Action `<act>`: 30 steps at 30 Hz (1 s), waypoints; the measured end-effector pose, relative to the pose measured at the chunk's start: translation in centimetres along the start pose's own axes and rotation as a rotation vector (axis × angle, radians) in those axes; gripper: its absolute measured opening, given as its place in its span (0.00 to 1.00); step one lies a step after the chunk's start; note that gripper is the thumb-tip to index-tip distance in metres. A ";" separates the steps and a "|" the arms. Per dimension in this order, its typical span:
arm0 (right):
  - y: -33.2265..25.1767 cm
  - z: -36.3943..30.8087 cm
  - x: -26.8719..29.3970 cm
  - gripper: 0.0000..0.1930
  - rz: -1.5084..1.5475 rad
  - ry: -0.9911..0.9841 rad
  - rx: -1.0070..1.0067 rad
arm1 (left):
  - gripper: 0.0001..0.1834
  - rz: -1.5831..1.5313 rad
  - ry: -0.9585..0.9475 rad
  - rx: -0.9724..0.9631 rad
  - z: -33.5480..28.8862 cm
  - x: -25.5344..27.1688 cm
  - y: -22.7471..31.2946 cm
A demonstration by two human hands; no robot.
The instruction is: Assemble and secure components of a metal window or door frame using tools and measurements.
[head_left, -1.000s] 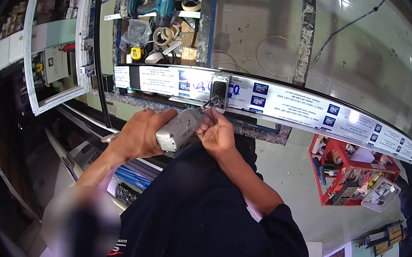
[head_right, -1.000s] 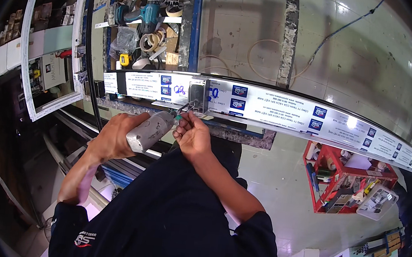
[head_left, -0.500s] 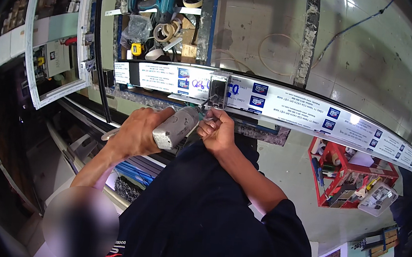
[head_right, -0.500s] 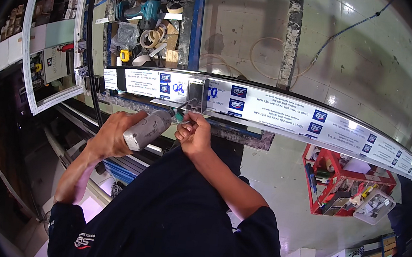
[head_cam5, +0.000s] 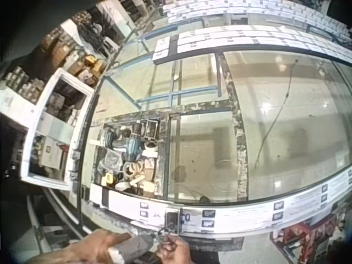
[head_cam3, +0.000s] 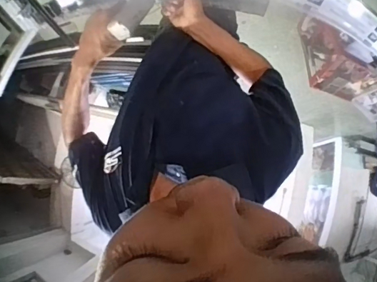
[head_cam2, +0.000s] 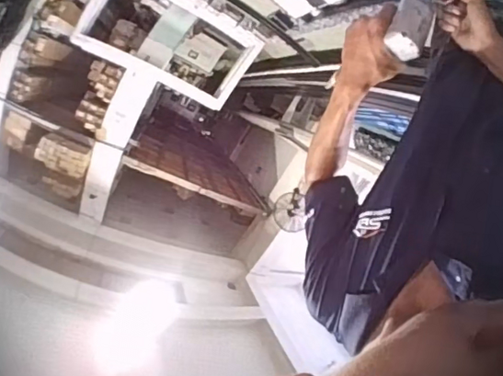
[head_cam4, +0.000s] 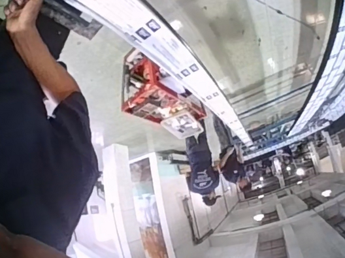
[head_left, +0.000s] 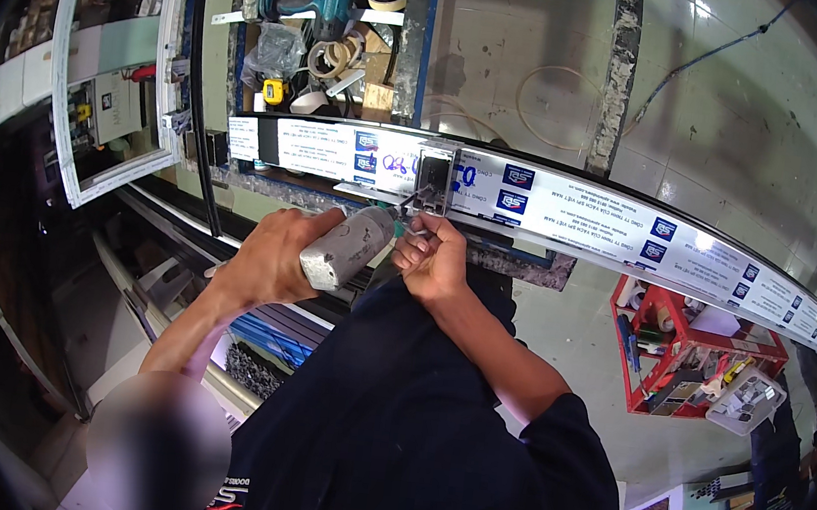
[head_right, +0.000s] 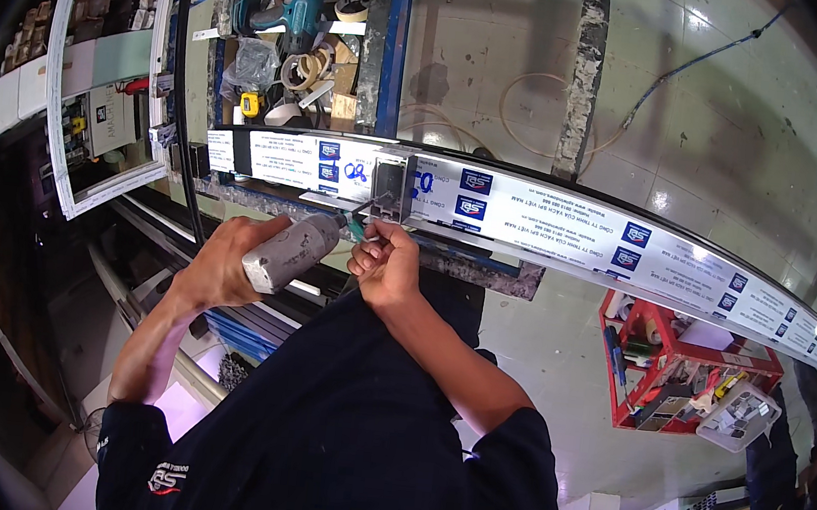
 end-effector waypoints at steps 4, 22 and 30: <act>-0.1 -0.3 -0.3 0.15 -0.013 -0.019 0.010 | 0.30 -0.062 -0.033 0.030 0.1 -1.1 -1.2; 0.1 0.3 0.3 0.13 0.000 -0.025 -0.008 | 0.32 -0.092 -0.106 0.073 0.6 -1.7 -1.8; 0.1 0.1 0.2 0.12 -0.012 -0.009 -0.012 | 0.27 -0.103 -0.053 0.092 0.4 -1.8 -1.4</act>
Point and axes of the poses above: each hand's wrist, its own z-axis towards the middle knuckle, its own x-axis out of the back of the hand, y = z × x, the point moved 5 cm from there along z, towards the middle knuckle, and after that the axes turned 1 degree about -x, right-handed, at the moved point
